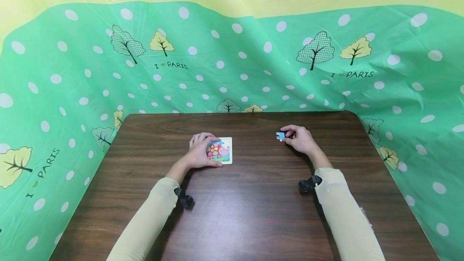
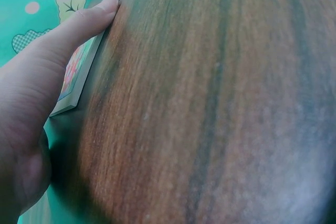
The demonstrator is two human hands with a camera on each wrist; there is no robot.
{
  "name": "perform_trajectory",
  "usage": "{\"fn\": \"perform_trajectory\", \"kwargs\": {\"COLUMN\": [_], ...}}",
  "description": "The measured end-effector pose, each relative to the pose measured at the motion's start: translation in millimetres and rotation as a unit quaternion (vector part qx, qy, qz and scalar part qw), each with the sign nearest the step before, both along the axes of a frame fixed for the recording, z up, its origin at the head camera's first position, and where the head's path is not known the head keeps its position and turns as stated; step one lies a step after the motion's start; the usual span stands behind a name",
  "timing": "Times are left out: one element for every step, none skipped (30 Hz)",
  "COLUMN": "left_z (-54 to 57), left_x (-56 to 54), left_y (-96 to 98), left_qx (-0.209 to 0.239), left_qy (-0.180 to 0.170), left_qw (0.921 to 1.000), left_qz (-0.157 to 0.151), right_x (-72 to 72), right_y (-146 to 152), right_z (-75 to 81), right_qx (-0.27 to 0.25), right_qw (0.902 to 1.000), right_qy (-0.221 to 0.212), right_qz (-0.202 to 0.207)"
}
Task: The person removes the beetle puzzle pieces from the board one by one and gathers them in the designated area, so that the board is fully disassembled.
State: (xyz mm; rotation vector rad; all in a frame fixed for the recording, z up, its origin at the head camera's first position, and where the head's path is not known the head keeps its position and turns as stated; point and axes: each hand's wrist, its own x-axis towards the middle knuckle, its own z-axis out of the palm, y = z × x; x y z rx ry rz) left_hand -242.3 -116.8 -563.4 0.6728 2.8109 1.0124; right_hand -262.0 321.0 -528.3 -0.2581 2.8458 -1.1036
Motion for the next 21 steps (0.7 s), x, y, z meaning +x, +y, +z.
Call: {"fn": "perform_trajectory", "kwargs": {"left_z": [0.2, 0.4, 0.7, 1.1, 2.3, 3.0, 3.9, 5.1, 5.3, 5.3, 5.0, 3.6, 2.8, 1.5, -0.1, -0.8, -1.4, -1.7, -1.9, -2.0, -2.0], "left_x": [0.1, 0.2, 0.4, 0.5, 0.9, 1.3, 1.7, 2.3, 2.6, 2.6, 2.7, 2.4, 2.2, 1.8, 1.3, 1.0, 0.7, 0.6, 0.2, -0.1, -0.3], "left_y": [0.0, 0.1, 0.1, 0.1, 0.2, 0.3, 0.4, 0.4, 0.4, 0.5, 0.6, 0.6, 0.6, 0.5, 0.4, 0.4, 0.3, 0.1, 0.0, -0.2, -0.3], "left_qx": [-0.001, 0.000, 0.000, -0.001, -0.003, -0.005, -0.005, -0.007, -0.008, -0.009, -0.008, -0.006, -0.004, -0.003, -0.001, 0.000, 0.001, 0.001, 0.002, 0.002, 0.003], "left_qy": [0.000, 0.000, -0.001, -0.003, -0.002, -0.001, 0.000, 0.002, 0.002, 0.002, 0.003, 0.002, 0.002, 0.003, 0.004, 0.006, 0.008, 0.010, 0.011, 0.012, 0.011], "left_qw": [1.0000, 1.0000, 1.0000, 1.0000, 1.0000, 1.0000, 1.0000, 1.0000, 1.0000, 0.9999, 1.0000, 1.0000, 1.0000, 1.0000, 1.0000, 1.0000, 1.0000, 0.9999, 0.9999, 0.9999, 0.9999], "left_qz": [0.000, 0.000, 0.000, -0.001, -0.001, -0.002, -0.003, -0.004, -0.004, -0.004, -0.005, -0.004, -0.004, -0.004, -0.003, -0.003, -0.003, -0.003, -0.002, -0.002, -0.001], "right_x": [0.1, 0.3, 0.6, 0.9, 1.1, 1.3, 1.4, 1.6, 2.1, 2.9, 3.6, 4.3, 5.0, 6.0, 6.8, 7.3, 7.8, 8.2, 8.6, 9.0, 9.2], "right_y": [0.0, -0.2, -0.3, -0.2, -0.2, -0.1, 0.0, 0.1, 0.4, 0.6, 0.6, 0.5, 0.3, 0.1, 0.0, -0.5, -1.1, -1.5, -1.9, -2.3, -2.8], "right_z": [-0.1, -0.1, 0.1, 0.2, 0.3, 0.6, 0.7, 1.1, 1.8, 2.8, 3.9, 5.0, 6.1, 7.5, 8.9, 9.9, 10.9, 11.8, 12.7, 13.6, 14.4], "right_qx": [-0.001, -0.002, -0.003, -0.005, -0.005, -0.008, -0.010, -0.012, -0.014, -0.017, -0.019, -0.022, -0.023, -0.026, -0.030, -0.033, -0.036, -0.039, -0.042, -0.044, -0.045], "right_qw": [1.0000, 1.0000, 1.0000, 1.0000, 1.0000, 1.0000, 0.9999, 0.9999, 0.9999, 0.9998, 0.9998, 0.9997, 0.9997, 0.9996, 0.9995, 0.9994, 0.9993, 0.9991, 0.9990, 0.9989, 0.9988], "right_qy": [0.001, 0.001, 0.001, 0.000, -0.001, -0.003, -0.005, -0.006, -0.007, -0.008, -0.008, -0.008, -0.006, -0.005, -0.003, -0.001, 0.001, 0.003, 0.004, 0.004, 0.005], "right_qz": [0.000, 0.000, 0.000, 0.000, 0.000, 0.001, 0.001, 0.002, 0.003, 0.004, 0.005, 0.007, 0.007, 0.009, 0.011, 0.012, 0.013, 0.014, 0.016, 0.018, 0.019]}}
